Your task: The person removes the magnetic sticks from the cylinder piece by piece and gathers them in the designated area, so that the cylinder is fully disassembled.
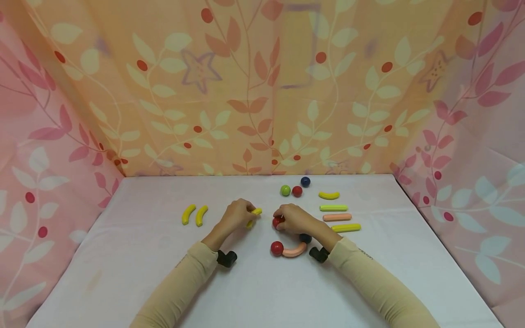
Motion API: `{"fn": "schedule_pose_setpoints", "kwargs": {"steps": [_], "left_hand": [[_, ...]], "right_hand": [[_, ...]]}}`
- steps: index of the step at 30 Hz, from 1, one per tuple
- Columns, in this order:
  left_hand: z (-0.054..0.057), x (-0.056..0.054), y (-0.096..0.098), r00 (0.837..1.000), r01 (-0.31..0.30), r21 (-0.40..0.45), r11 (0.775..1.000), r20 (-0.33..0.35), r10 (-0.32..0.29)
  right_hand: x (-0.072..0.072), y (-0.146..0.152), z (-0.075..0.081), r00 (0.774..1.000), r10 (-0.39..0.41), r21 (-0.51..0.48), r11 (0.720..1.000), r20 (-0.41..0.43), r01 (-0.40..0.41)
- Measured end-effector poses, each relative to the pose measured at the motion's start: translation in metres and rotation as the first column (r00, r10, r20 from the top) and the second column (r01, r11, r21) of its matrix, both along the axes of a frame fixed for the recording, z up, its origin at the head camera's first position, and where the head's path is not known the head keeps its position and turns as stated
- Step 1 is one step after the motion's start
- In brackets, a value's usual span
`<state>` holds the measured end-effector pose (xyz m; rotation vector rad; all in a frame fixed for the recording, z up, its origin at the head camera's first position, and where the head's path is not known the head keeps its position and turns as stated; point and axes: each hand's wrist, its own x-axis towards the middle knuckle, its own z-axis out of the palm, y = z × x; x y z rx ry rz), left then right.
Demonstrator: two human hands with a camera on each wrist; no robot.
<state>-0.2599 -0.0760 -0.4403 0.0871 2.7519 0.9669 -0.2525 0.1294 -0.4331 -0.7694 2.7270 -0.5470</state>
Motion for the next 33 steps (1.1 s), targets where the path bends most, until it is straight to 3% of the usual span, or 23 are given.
{"fn": "schedule_pose_setpoints", "kwargs": {"steps": [13, 17, 25, 33], "left_hand": [[0.009, -0.003, -0.027, 0.995, -0.066, -0.017, 0.998, -0.072, 0.065], [0.012, -0.004, -0.040, 0.994, -0.090, -0.018, 0.996, -0.060, 0.089], [0.008, -0.007, -0.067, 0.991, -0.126, -0.026, 0.992, -0.049, 0.124], [0.003, -0.007, -0.093, 0.986, -0.148, -0.055, 0.987, -0.082, 0.144]], "right_hand": [[-0.001, 0.001, -0.001, 1.000, 0.003, -0.001, 1.000, -0.006, -0.003], [-0.001, 0.001, 0.000, 1.000, 0.013, 0.003, 1.000, -0.009, -0.013], [0.000, 0.001, 0.000, 1.000, 0.010, -0.009, 1.000, 0.000, -0.010], [0.001, 0.001, 0.002, 1.000, 0.001, -0.013, 1.000, 0.007, -0.001]]}}
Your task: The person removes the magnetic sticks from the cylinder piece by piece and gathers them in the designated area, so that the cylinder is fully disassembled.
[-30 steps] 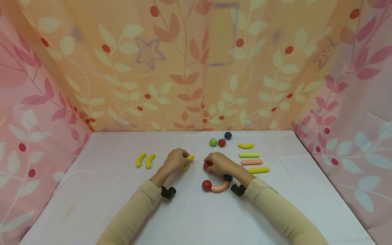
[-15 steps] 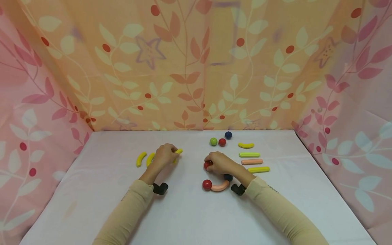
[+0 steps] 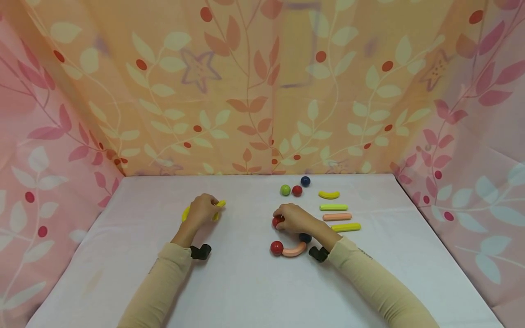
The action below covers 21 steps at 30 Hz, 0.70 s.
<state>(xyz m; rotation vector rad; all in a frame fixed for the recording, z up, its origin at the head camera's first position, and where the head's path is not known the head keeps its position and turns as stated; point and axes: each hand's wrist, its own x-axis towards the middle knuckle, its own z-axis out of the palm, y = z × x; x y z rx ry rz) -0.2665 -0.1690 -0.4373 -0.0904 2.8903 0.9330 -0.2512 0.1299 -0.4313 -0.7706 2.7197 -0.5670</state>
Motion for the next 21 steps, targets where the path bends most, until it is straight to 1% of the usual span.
{"fn": "schedule_pose_setpoints", "kwargs": {"steps": [8, 11, 14, 17, 21], "left_hand": [[-0.008, 0.002, -0.015, 0.999, -0.024, -0.059, 0.998, 0.020, 0.025], [-0.010, 0.002, -0.018, 1.000, -0.018, -0.086, 0.996, 0.010, 0.019], [-0.010, 0.002, -0.018, 1.000, 0.001, -0.119, 0.993, 0.005, 0.000], [-0.009, 0.003, -0.016, 1.000, 0.015, -0.140, 0.990, 0.013, -0.013], [-0.010, 0.003, -0.015, 1.000, 0.023, -0.162, 0.987, 0.008, -0.022]], "right_hand": [[-0.001, 0.001, -0.001, 1.000, 0.005, 0.003, 1.000, -0.010, -0.005], [-0.001, 0.001, -0.001, 1.000, 0.009, 0.001, 1.000, -0.013, -0.009], [-0.001, 0.001, -0.001, 1.000, 0.014, -0.001, 1.000, -0.015, -0.014], [-0.001, 0.002, -0.001, 1.000, 0.015, -0.002, 1.000, -0.014, -0.015], [-0.001, 0.003, -0.002, 1.000, 0.007, -0.005, 1.000, -0.011, -0.007]]}}
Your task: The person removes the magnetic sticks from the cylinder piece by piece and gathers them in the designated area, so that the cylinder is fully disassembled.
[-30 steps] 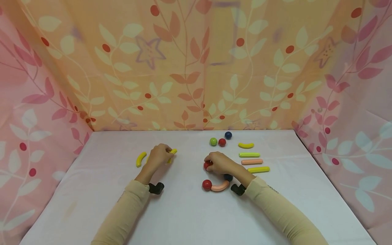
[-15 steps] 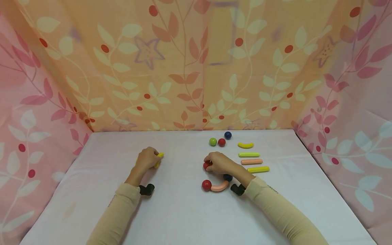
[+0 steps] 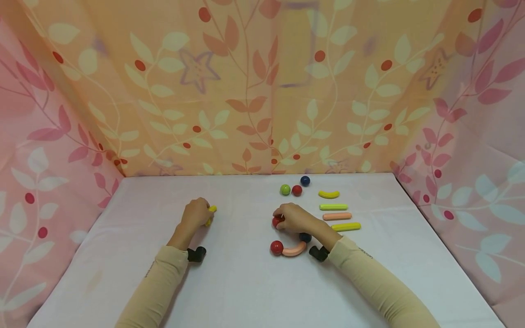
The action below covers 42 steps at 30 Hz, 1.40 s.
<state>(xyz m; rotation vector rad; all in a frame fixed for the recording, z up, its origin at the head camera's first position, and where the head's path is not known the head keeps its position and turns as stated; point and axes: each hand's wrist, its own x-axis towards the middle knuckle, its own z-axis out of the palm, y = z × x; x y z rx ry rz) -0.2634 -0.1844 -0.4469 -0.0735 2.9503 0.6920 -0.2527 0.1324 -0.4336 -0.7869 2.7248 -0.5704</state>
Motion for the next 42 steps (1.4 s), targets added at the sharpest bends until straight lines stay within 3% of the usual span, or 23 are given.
{"fn": "schedule_pose_setpoints", "kwargs": {"steps": [5, 10, 15, 18, 21, 24, 28, 33, 37, 42], "left_hand": [[0.002, 0.002, 0.000, 1.000, -0.003, -0.004, 1.000, -0.014, 0.002], [0.010, 0.006, 0.001, 0.999, -0.008, 0.006, 1.000, -0.046, 0.008], [0.019, 0.012, 0.010, 0.992, 0.036, 0.003, 0.999, -0.121, -0.036], [0.022, 0.015, 0.025, 0.988, 0.065, 0.024, 0.998, -0.142, -0.061], [0.023, 0.018, 0.045, 0.989, 0.104, 0.085, 0.991, -0.112, -0.094], [0.020, 0.020, 0.066, 0.986, 0.164, 0.181, 0.970, -0.066, -0.155], [0.013, 0.020, 0.095, 0.970, 0.242, 0.266, 0.933, -0.036, -0.241], [0.004, 0.018, 0.125, 0.944, 0.322, 0.292, 0.900, -0.026, -0.330], [-0.001, 0.018, 0.144, 0.933, 0.343, 0.321, 0.883, -0.010, -0.358], [-0.005, 0.019, 0.157, 0.943, 0.311, 0.316, 0.896, 0.014, -0.333]], "right_hand": [[-0.001, 0.001, 0.000, 1.000, -0.004, -0.001, 1.000, 0.000, 0.004], [-0.001, 0.005, 0.002, 1.000, -0.015, 0.000, 1.000, 0.004, 0.015], [-0.001, 0.013, 0.005, 0.996, -0.077, -0.013, 0.997, 0.046, 0.077], [0.000, 0.017, 0.006, 0.994, -0.097, -0.006, 0.995, 0.053, 0.098], [0.001, 0.020, 0.007, 0.993, -0.104, -0.010, 0.994, 0.059, 0.105], [0.003, 0.022, 0.007, 0.992, -0.108, -0.011, 0.994, 0.062, 0.109], [0.003, 0.023, 0.006, 0.989, -0.128, -0.010, 0.992, 0.079, 0.129], [0.002, 0.023, 0.004, 0.988, -0.124, -0.009, 0.992, 0.094, 0.125], [0.002, 0.024, 0.004, 0.992, -0.106, 0.000, 0.994, 0.073, 0.107], [0.001, 0.022, 0.001, 0.991, -0.111, 0.010, 0.994, 0.075, 0.110]]}}
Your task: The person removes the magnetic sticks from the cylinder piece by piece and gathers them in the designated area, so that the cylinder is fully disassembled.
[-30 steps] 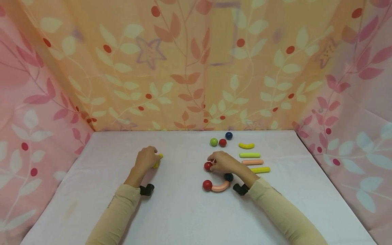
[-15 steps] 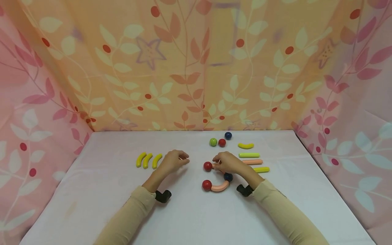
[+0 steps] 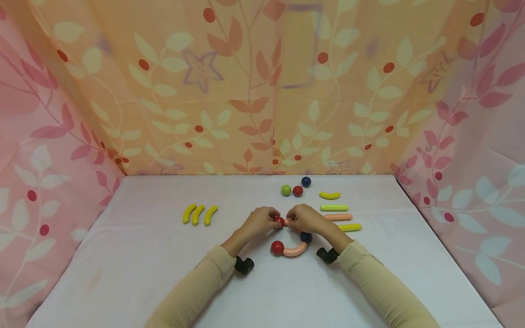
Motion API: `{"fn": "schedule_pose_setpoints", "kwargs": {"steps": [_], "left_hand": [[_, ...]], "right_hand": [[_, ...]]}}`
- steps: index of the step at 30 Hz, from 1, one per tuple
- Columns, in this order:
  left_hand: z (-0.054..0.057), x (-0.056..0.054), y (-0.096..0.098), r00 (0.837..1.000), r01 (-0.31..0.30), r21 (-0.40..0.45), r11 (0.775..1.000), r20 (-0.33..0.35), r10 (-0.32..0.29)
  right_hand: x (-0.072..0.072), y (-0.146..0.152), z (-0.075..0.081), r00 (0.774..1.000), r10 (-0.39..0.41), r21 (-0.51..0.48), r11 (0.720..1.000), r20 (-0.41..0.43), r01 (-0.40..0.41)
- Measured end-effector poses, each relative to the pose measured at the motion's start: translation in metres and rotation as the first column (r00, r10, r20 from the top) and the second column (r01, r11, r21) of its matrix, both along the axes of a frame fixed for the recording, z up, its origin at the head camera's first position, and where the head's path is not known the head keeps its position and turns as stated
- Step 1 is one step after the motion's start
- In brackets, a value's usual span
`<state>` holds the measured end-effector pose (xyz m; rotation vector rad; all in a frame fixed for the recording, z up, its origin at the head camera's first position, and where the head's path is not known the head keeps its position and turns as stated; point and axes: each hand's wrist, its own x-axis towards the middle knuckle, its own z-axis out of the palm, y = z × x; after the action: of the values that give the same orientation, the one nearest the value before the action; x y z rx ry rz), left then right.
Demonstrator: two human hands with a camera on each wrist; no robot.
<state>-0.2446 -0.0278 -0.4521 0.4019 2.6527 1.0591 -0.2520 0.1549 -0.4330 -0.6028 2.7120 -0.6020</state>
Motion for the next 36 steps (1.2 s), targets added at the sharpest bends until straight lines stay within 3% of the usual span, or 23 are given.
{"fn": "schedule_pose_setpoints", "kwargs": {"steps": [8, 15, 23, 36], "left_hand": [[-0.002, 0.001, 0.010, 0.999, -0.005, -0.019, 1.000, -0.043, 0.004], [-0.003, 0.001, 0.013, 0.999, -0.018, -0.021, 1.000, -0.036, 0.017], [0.002, 0.002, 0.013, 0.994, -0.103, 0.015, 0.995, 0.026, 0.103], [0.002, 0.007, 0.017, 0.984, -0.179, 0.029, 0.984, -0.012, 0.179]], "right_hand": [[-0.001, -0.002, -0.003, 1.000, -0.017, 0.007, 1.000, 0.012, 0.017], [-0.001, -0.001, -0.005, 1.000, -0.020, 0.013, 1.000, -0.004, 0.020], [-0.002, 0.000, -0.005, 1.000, -0.012, 0.018, 1.000, -0.010, 0.012], [-0.002, 0.000, -0.005, 1.000, -0.001, -0.006, 1.000, 0.004, 0.001]]}}
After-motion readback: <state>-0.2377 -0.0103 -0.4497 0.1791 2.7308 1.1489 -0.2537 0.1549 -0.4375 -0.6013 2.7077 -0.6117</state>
